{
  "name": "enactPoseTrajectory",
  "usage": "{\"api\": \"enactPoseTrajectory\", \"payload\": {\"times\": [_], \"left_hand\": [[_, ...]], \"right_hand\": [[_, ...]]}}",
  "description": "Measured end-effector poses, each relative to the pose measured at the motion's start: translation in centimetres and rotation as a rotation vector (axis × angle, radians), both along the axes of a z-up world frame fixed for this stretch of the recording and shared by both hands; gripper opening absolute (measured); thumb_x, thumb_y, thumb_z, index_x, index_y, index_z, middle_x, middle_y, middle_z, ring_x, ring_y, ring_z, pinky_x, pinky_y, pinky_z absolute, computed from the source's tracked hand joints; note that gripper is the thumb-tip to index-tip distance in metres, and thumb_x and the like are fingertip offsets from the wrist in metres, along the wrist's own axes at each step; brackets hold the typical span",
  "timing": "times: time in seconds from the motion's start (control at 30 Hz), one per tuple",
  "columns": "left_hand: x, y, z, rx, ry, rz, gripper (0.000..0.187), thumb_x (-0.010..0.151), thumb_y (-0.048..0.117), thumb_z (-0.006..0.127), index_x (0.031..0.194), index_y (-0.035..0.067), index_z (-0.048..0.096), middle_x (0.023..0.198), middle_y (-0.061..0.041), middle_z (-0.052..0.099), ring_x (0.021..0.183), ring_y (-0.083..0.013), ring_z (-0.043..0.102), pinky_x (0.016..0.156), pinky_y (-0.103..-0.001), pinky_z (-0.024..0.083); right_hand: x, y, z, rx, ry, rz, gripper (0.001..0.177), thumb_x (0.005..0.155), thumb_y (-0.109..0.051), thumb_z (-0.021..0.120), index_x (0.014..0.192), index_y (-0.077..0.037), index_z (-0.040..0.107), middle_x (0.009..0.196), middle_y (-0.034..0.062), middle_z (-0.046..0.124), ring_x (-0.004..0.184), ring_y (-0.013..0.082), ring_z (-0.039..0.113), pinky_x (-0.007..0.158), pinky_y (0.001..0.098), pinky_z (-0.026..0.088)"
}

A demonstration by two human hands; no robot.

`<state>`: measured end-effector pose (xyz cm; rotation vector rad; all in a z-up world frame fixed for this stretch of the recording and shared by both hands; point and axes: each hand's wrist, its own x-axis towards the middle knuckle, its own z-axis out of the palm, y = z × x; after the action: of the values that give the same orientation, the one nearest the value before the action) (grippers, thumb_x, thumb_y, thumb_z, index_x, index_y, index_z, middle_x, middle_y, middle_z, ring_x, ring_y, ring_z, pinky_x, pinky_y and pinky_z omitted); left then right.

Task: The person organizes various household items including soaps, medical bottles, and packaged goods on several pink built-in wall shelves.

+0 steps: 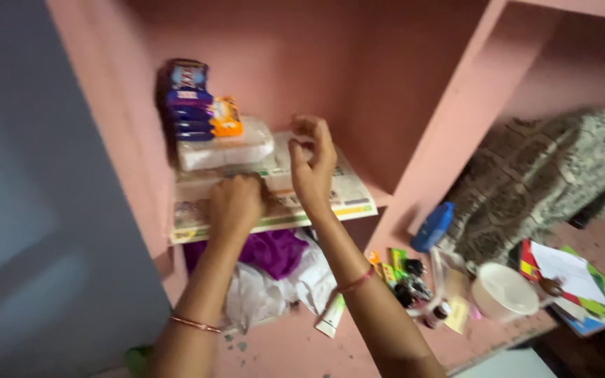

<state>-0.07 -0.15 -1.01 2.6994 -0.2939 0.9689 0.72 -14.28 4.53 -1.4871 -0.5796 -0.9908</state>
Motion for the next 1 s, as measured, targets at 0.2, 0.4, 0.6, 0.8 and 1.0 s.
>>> {"api": "enactPoseTrajectory", "payload": {"times": [0.2, 0.4, 0.6, 0.8, 1.0], "left_hand": [[-2.0, -2.4, 0.7, 0.118, -0.331, -0.023, 0.013, 0.086, 0.011, 0.063, 0.074, 0.008, 0.069, 0.076, -0.014, 0.072, 0.07, -0.0307, 0.073, 0.062, -0.044, 0.058], [-5.5, -13.3, -2.7, 0.038, -0.374, -0.403, 0.01, 0.083, 0.01, 0.063, 0.073, 0.008, 0.065, 0.073, -0.01, 0.069, 0.069, -0.0259, 0.07, 0.058, -0.043, 0.057], [-4.7, -23.3, -10.5, 0.12, 0.001, -0.547, 0.011, 0.081, 0.012, 0.064, 0.076, 0.006, 0.072, 0.08, -0.014, 0.073, 0.074, -0.0303, 0.073, 0.059, -0.045, 0.058], [-4.1, -27.2, -15.0, 0.131, 0.346, -0.564, 0.015, 0.085, 0.017, 0.067, 0.079, 0.005, 0.075, 0.084, -0.018, 0.074, 0.077, -0.0338, 0.075, 0.066, -0.047, 0.06], [-3.7, -26.5, -15.8, 0.032, 0.407, -0.524, 0.021, 0.086, 0.023, 0.071, 0.079, 0.004, 0.075, 0.084, -0.018, 0.074, 0.077, -0.0366, 0.073, 0.069, -0.048, 0.058]], "right_hand": [[-5.4, -11.2, -4.3, -0.003, 0.027, -0.151, 0.027, 0.097, 0.005, 0.059, 0.123, -0.003, 0.06, 0.105, 0.0044, 0.062, 0.099, 0.0133, 0.063, 0.089, 0.0272, 0.053], [-6.2, -21.6, -12.7, 0.21, 0.175, -0.227, 0.021, 0.097, 0.001, 0.055, 0.117, -0.003, 0.06, 0.099, 0.0049, 0.062, 0.082, 0.0104, 0.062, 0.07, 0.0247, 0.051], [-6.7, -29.5, -22.1, 0.207, 0.441, -0.305, 0.02, 0.094, -0.001, 0.057, 0.114, -0.002, 0.062, 0.091, 0.0042, 0.065, 0.073, 0.0098, 0.06, 0.064, 0.0245, 0.05], [-3.6, -34.5, -29.3, 0.198, 0.619, -0.155, 0.026, 0.087, -0.003, 0.065, 0.112, -0.003, 0.061, 0.085, 0.0039, 0.065, 0.068, 0.0112, 0.063, 0.057, 0.027, 0.053], [1.0, -35.0, -33.3, -0.133, 0.864, -0.344, 0.036, 0.084, -0.017, 0.072, 0.118, -0.006, 0.065, 0.084, 0.0104, 0.076, 0.071, 0.0182, 0.075, 0.063, 0.0317, 0.058]]}}
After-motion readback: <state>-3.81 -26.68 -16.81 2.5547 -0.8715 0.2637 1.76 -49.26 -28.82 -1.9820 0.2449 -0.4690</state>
